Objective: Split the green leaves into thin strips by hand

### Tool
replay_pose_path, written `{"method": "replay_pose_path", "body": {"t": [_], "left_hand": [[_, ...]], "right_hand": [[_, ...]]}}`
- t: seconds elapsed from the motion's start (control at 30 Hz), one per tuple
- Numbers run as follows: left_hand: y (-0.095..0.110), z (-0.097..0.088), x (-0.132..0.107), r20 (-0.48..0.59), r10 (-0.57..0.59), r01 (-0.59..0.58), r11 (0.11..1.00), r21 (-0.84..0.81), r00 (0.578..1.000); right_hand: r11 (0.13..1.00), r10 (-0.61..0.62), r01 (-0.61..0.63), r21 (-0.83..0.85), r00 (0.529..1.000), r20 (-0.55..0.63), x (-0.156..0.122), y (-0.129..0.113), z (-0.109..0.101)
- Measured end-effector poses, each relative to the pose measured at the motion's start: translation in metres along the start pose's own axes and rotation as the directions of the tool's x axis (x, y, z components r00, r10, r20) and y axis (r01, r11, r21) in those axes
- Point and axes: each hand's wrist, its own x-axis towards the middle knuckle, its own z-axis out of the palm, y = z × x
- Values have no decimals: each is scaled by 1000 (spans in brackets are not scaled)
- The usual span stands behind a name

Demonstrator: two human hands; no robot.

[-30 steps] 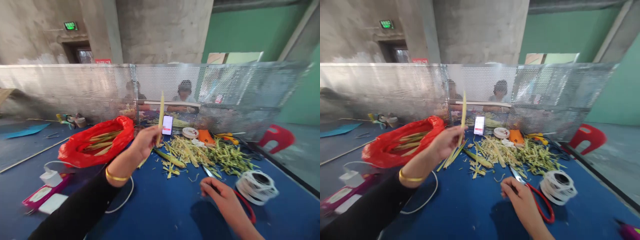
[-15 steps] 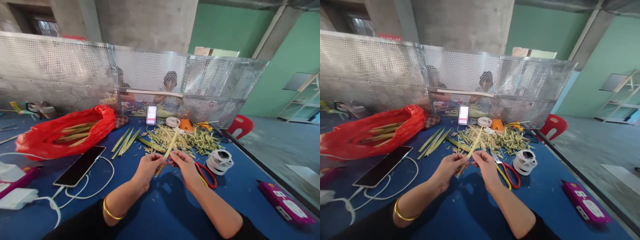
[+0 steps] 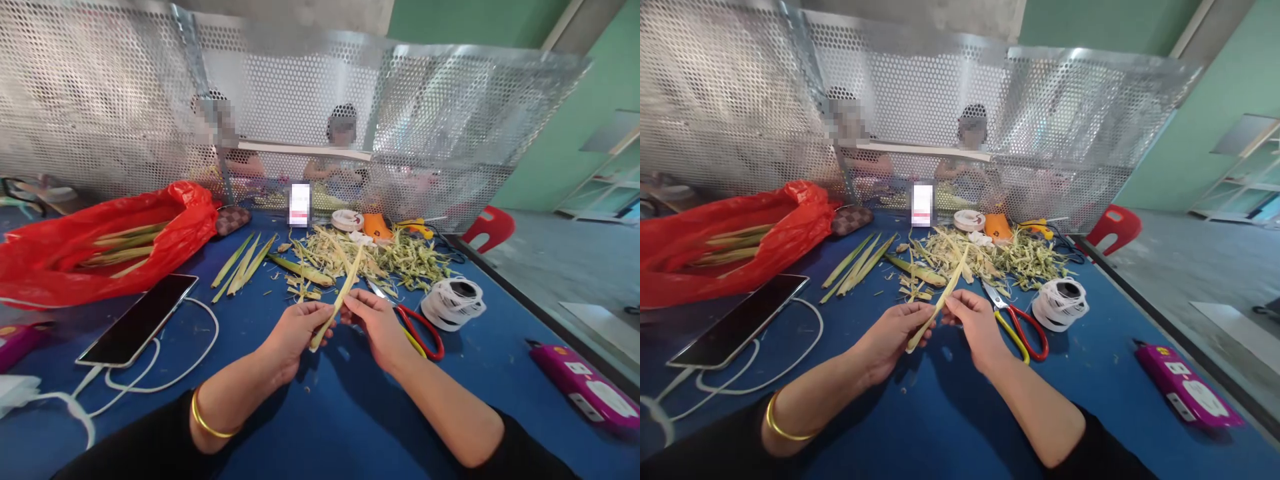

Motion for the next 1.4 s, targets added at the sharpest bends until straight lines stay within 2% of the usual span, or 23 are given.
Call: {"method": "replay_pose_path", "body": {"t": [0.17,0.33,0.43,0.53,0.8,1.07,1.23,1.33,1.4], "left_hand": [[-1,1,-1,-19,-14,14,999,-29,1000],[1,6,-6,-7,12,-12,998,56,1000],[2,8,-9,26,68,-71,991,117,997],[2,8,-9,-2,97,-95,977,190,995],[-1,3,-5,-17,28,-26,994,104,999],[-2,4,-2,-136,186,-154,963,219,973],[-4,3,-3,-100,341,-276,874,400,935],[-4,3,-4,-49,430,-351,793,498,901],[-3,3,-5,-71,419,-336,809,483,905]], "right_hand": [[1000,1,-1,1,1000,-5,1,3,0],[998,-17,16,-68,1000,-20,-3,-1,3],[995,-26,22,-99,999,-44,-3,-3,3],[992,-34,30,-121,999,-31,-2,-3,3],[984,-92,92,-153,996,8,-3,-6,2],[985,-49,36,-168,996,-75,-1,-3,3],[997,22,-22,-79,1000,8,-3,-5,5],[990,45,-45,-135,999,-2,-3,-5,6],[984,41,-44,-174,999,-21,-3,-4,6]]}}
